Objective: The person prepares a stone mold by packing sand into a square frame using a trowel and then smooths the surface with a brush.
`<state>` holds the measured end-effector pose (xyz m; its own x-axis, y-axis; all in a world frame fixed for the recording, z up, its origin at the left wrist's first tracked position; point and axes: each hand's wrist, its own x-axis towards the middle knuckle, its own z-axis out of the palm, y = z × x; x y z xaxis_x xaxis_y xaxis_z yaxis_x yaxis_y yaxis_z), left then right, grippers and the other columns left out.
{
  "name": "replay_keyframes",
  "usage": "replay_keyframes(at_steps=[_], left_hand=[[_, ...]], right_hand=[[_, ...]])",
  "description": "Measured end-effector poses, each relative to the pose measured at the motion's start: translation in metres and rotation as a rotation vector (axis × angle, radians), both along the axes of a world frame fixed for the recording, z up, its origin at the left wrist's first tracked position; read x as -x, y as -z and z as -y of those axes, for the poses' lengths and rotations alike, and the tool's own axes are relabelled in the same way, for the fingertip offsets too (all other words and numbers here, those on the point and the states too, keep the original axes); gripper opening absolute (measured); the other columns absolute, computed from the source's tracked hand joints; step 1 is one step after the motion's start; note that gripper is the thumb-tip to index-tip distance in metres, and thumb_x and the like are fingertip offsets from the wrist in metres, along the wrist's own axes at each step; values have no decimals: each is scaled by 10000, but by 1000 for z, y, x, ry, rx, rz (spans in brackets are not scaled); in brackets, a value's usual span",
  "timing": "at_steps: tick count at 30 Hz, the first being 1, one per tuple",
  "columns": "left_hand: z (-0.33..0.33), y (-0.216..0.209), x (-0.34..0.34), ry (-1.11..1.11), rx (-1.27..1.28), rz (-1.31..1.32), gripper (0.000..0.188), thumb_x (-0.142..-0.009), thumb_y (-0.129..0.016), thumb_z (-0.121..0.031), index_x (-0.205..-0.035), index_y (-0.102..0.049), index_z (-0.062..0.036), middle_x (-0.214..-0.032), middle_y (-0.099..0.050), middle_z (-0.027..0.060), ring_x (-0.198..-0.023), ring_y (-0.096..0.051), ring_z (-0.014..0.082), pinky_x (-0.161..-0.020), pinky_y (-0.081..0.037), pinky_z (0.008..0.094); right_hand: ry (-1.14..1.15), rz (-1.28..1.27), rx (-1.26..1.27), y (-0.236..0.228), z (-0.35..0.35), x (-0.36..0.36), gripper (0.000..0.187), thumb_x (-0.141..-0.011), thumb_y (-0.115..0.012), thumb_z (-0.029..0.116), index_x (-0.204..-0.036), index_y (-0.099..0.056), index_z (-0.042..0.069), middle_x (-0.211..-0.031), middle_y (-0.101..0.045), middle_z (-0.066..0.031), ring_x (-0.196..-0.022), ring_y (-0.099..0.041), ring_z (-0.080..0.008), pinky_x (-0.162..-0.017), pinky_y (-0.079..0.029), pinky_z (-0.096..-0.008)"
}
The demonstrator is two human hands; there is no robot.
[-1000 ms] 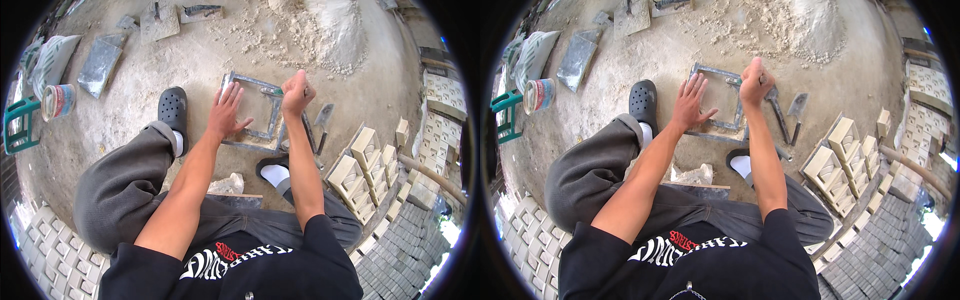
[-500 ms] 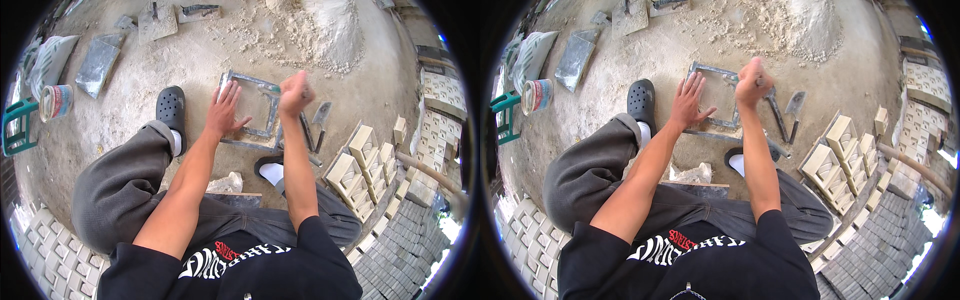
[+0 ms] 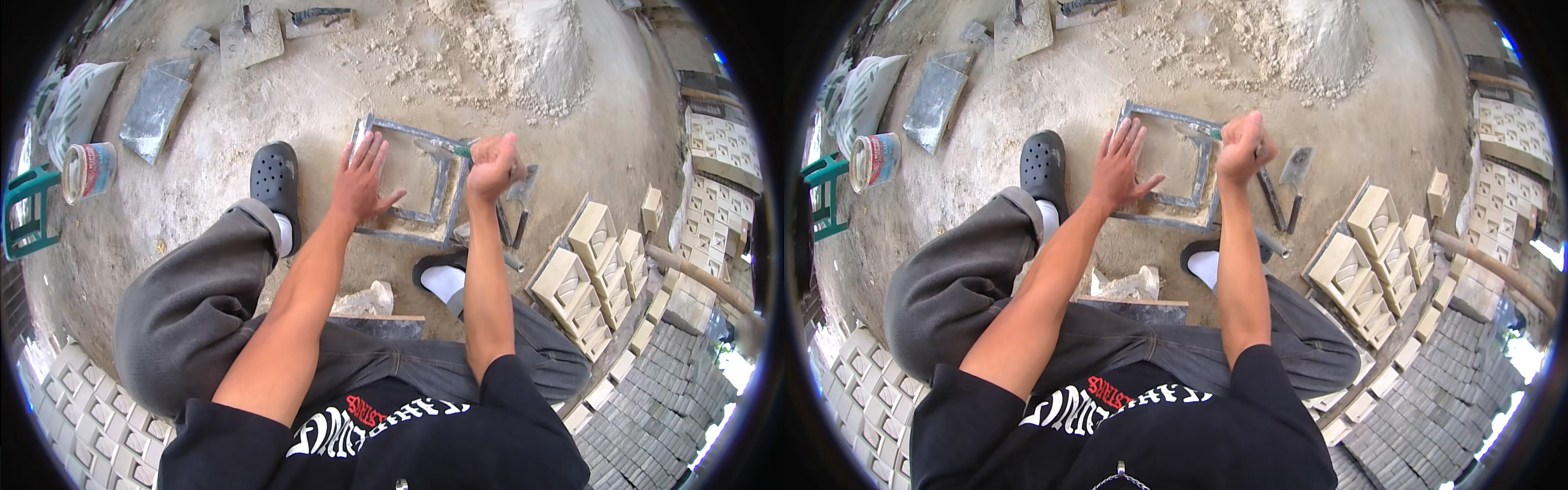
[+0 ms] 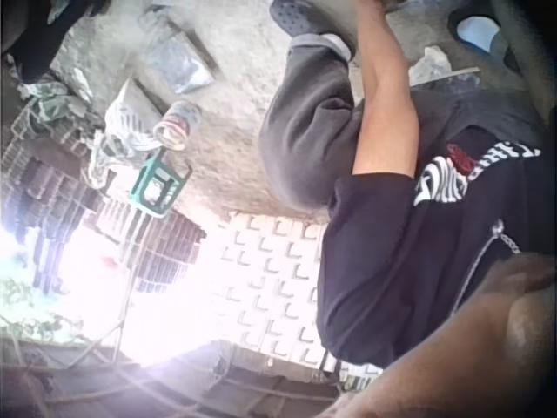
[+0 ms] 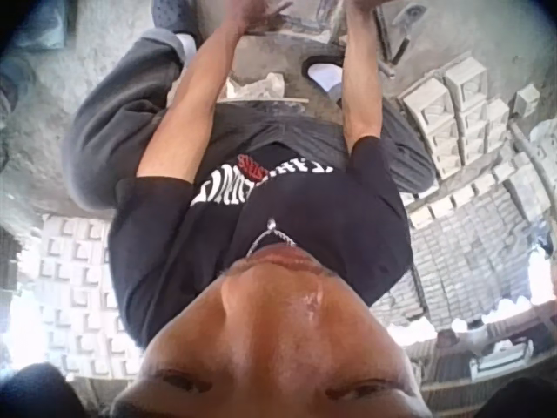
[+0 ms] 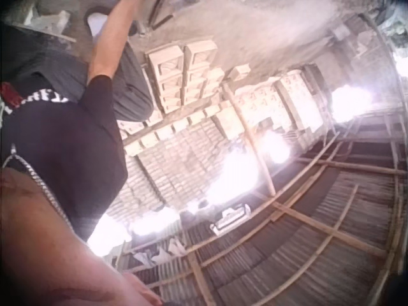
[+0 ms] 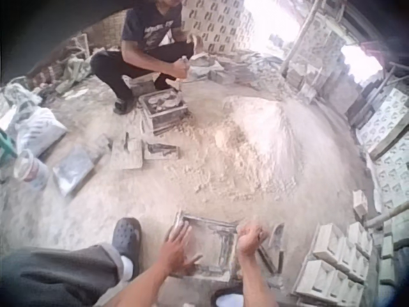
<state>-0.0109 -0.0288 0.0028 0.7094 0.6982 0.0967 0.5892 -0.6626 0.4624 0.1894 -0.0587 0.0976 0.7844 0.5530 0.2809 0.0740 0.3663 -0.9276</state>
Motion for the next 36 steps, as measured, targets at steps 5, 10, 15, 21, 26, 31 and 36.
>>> replay_keyframes(at_steps=[5,10,15,21,26,31,36], left_hand=[[3,0,-1,8,9,-22,941,-803,-600,-632,-1451,-332,-6,-1544,-280,144,-1456,-190,278,-1179,-137,467],[0,0,0,8,-15,-23,930,-810,-598,-623,-1449,-335,0,-1539,-291,145,-1457,-186,279,-1180,-132,464],[1,-1,-5,1,-41,3,920,-804,-587,-638,-1439,-364,-11,-1531,-319,128,-1459,-191,244,-1181,-127,468],[1,-3,-5,14,-7,-22,911,-824,-612,-587,-1466,-310,-16,-1541,-289,136,-1461,-172,273,-1184,-121,460],[0,3,-2,2,-30,-27,928,-810,-584,-636,-1453,-339,-14,-1535,-309,127,-1463,-170,250,-1185,-117,460],[1,-2,-5,11,-28,-51,927,-810,-581,-639,-1458,-335,-23,-1539,-304,120,-1464,-166,239,-1188,-109,457],[1,-3,-3,3,-11,-51,926,-808,-588,-633,-1457,-336,-22,-1537,-306,119,-1462,-172,243,-1189,-108,457]], right_hand=[[17,-100,146,-10,-6,-12,530,-1008,-457,226,-523,-286,95,-474,-348,11,-434,-316,-78,-424,-241,-274],[147,57,193,-10,3,-17,535,-1001,-464,248,-494,-433,78,-468,-461,-17,-425,-415,-100,-443,-310,-271],[315,90,262,4,24,-11,523,-1004,-477,283,-525,-462,71,-510,-498,-48,-470,-453,-122,-477,-342,-287],[-78,61,131,-14,9,-19,538,-1027,-453,323,-550,-435,77,-523,-460,-28,-486,-433,-128,-519,-372,-303],[-268,33,291,-31,12,-37,584,-1004,-495,363,-491,-416,95,-461,-430,-12,-424,-418,-126,-494,-355,-305],[50,-157,24,-56,27,-32,577,-959,-585,328,-476,-342,128,-456,-352,9,-434,-340,-108,-470,-302,-295],[241,-125,161,-56,29,-16,516,-950,-513,256,-502,-282,149,-468,-293,8,-441,-274,-127,-498,-323,-329]])
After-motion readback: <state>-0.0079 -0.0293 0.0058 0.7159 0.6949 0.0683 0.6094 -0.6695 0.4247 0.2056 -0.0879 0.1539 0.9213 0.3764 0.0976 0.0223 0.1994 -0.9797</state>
